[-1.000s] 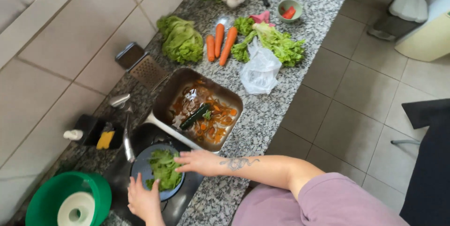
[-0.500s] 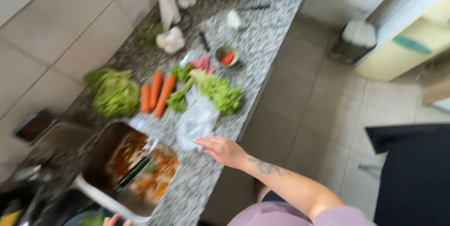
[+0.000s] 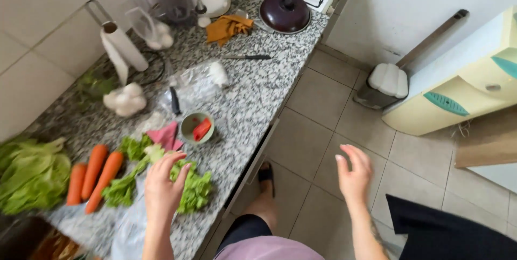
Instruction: Washing and tearing lettuce leaves at a sink, followed by igniting a gas stove burner.
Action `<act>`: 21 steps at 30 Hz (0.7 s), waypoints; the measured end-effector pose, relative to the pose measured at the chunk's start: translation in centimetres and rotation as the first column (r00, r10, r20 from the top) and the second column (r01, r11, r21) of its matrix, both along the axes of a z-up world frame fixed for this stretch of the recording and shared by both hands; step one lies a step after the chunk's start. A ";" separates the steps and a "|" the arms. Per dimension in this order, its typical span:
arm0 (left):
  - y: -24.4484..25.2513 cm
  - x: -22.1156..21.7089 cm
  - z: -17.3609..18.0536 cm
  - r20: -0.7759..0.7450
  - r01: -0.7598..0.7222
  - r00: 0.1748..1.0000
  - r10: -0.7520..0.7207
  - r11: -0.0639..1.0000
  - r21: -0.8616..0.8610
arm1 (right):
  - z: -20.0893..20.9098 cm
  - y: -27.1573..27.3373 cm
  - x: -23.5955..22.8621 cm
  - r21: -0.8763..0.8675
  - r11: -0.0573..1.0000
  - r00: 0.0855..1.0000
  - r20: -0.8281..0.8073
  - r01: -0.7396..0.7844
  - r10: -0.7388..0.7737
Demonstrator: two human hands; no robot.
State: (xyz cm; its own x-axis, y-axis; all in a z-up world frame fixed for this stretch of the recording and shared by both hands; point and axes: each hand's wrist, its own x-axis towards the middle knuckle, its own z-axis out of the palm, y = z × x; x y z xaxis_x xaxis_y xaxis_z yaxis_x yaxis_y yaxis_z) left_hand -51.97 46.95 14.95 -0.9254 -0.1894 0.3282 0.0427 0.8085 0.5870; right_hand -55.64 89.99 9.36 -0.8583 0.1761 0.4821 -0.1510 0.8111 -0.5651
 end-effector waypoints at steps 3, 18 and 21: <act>2.8 -7.9 -1.2 0.047 0.034 0.998 -0.039 0.994 0.108 | -2.0 7.5 -6.2 0.128 0.982 0.991 -0.041 0.135 -0.131; 9.8 -32.7 -3.5 0.534 -0.041 0.845 -0.045 0.988 0.147 | 6.4 13.8 -54.9 0.355 0.935 0.942 -0.318 0.013 0.108; 10.3 -33.1 -7.9 0.587 -0.205 0.801 0.119 0.975 0.082 | 7.3 8.4 -67.3 0.359 0.919 0.927 -0.263 -0.164 0.268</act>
